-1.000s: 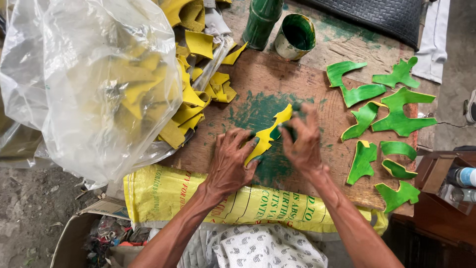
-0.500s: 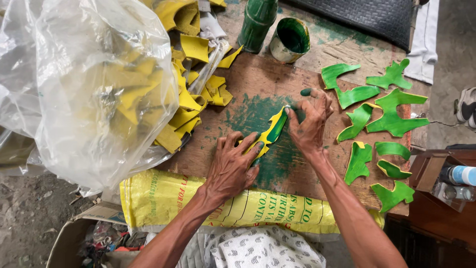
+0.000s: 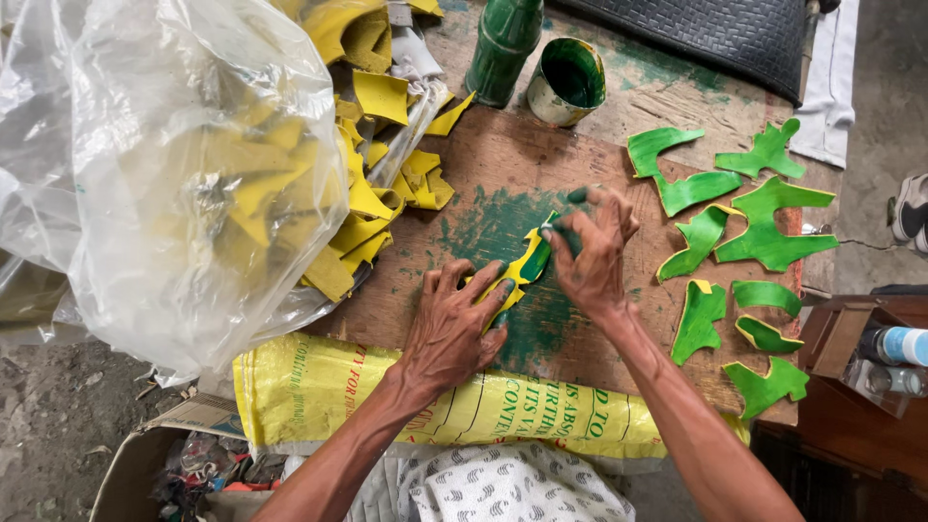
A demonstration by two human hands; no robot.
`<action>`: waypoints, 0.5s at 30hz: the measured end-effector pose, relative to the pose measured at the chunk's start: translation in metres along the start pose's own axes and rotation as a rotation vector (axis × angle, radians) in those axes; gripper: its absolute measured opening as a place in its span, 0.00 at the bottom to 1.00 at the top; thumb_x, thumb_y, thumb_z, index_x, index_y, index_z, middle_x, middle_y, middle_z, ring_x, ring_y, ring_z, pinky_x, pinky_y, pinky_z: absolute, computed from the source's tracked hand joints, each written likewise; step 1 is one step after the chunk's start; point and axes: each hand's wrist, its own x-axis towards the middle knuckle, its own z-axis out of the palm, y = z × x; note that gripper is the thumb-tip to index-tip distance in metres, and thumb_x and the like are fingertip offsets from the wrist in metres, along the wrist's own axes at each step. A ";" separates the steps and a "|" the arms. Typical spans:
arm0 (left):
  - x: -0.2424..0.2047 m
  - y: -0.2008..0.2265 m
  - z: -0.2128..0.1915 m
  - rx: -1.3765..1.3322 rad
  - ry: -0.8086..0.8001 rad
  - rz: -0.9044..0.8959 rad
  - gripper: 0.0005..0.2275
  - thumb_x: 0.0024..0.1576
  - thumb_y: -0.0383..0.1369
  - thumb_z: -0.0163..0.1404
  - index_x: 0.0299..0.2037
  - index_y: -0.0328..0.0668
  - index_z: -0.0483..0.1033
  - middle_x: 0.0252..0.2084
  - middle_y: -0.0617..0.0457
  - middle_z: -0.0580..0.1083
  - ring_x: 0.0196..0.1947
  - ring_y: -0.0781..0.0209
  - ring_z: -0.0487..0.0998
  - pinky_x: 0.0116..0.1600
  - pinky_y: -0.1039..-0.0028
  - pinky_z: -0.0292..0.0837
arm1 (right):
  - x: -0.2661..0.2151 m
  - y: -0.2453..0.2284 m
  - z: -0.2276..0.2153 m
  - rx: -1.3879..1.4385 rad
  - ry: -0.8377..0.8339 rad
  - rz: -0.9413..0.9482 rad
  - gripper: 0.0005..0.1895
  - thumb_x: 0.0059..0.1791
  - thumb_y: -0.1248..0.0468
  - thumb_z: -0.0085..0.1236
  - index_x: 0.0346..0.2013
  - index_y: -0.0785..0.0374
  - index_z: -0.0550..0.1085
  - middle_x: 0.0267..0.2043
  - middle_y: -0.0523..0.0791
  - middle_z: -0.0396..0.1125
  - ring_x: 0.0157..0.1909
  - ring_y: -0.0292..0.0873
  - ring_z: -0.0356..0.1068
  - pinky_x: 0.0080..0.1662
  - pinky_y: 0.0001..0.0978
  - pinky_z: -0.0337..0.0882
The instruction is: The person paints yellow foam pieces green using a small brush. They dip the brush into a green paint can, apply paint to each piece, and place finished pieces on the table. The person handles the pieces one at a time, turning them to cover all surfaces.
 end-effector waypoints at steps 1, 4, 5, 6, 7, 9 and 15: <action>0.001 0.000 0.001 0.007 0.008 0.006 0.24 0.47 0.35 0.60 0.56 0.38 0.76 0.63 0.48 0.68 0.59 0.45 0.64 0.61 0.57 0.57 | 0.008 0.006 0.002 -0.015 0.010 0.033 0.10 0.48 0.62 0.68 0.30 0.62 0.75 0.56 0.51 0.64 0.63 0.53 0.55 0.61 0.53 0.52; -0.002 0.000 0.001 0.012 0.005 0.006 0.24 0.47 0.35 0.60 0.55 0.38 0.76 0.63 0.48 0.69 0.59 0.45 0.64 0.60 0.57 0.57 | 0.001 0.003 0.000 0.061 -0.017 0.047 0.10 0.50 0.61 0.67 0.34 0.63 0.74 0.58 0.52 0.63 0.65 0.52 0.56 0.64 0.50 0.54; -0.001 0.000 0.000 0.010 0.006 0.004 0.24 0.47 0.35 0.60 0.55 0.38 0.76 0.63 0.48 0.69 0.59 0.45 0.64 0.60 0.57 0.57 | -0.001 -0.001 -0.003 0.102 -0.035 0.031 0.10 0.51 0.61 0.66 0.36 0.64 0.74 0.59 0.52 0.62 0.67 0.51 0.57 0.66 0.50 0.55; 0.002 0.000 0.000 0.014 0.011 0.007 0.24 0.47 0.35 0.60 0.55 0.38 0.76 0.63 0.48 0.69 0.59 0.45 0.64 0.60 0.57 0.57 | 0.001 -0.005 -0.006 0.085 -0.030 0.011 0.10 0.49 0.61 0.67 0.34 0.63 0.75 0.57 0.52 0.63 0.65 0.52 0.57 0.64 0.50 0.54; 0.004 -0.002 0.001 0.017 0.017 0.010 0.24 0.47 0.35 0.60 0.55 0.38 0.76 0.63 0.48 0.69 0.59 0.45 0.64 0.60 0.57 0.57 | 0.001 -0.010 -0.008 0.067 -0.025 -0.010 0.10 0.46 0.62 0.69 0.33 0.63 0.76 0.56 0.51 0.64 0.63 0.53 0.57 0.62 0.51 0.53; -0.002 0.000 0.003 0.010 0.012 0.002 0.24 0.47 0.35 0.60 0.55 0.38 0.76 0.63 0.49 0.69 0.59 0.45 0.64 0.60 0.57 0.57 | -0.002 -0.018 -0.012 0.054 -0.036 -0.002 0.10 0.44 0.62 0.70 0.33 0.63 0.77 0.55 0.50 0.65 0.62 0.54 0.57 0.60 0.51 0.52; 0.002 0.001 -0.002 0.000 0.002 0.001 0.24 0.46 0.35 0.60 0.55 0.38 0.76 0.63 0.48 0.69 0.58 0.45 0.64 0.60 0.57 0.57 | 0.005 -0.028 -0.016 0.045 -0.031 -0.043 0.09 0.45 0.62 0.70 0.32 0.63 0.77 0.55 0.50 0.65 0.63 0.55 0.56 0.60 0.52 0.52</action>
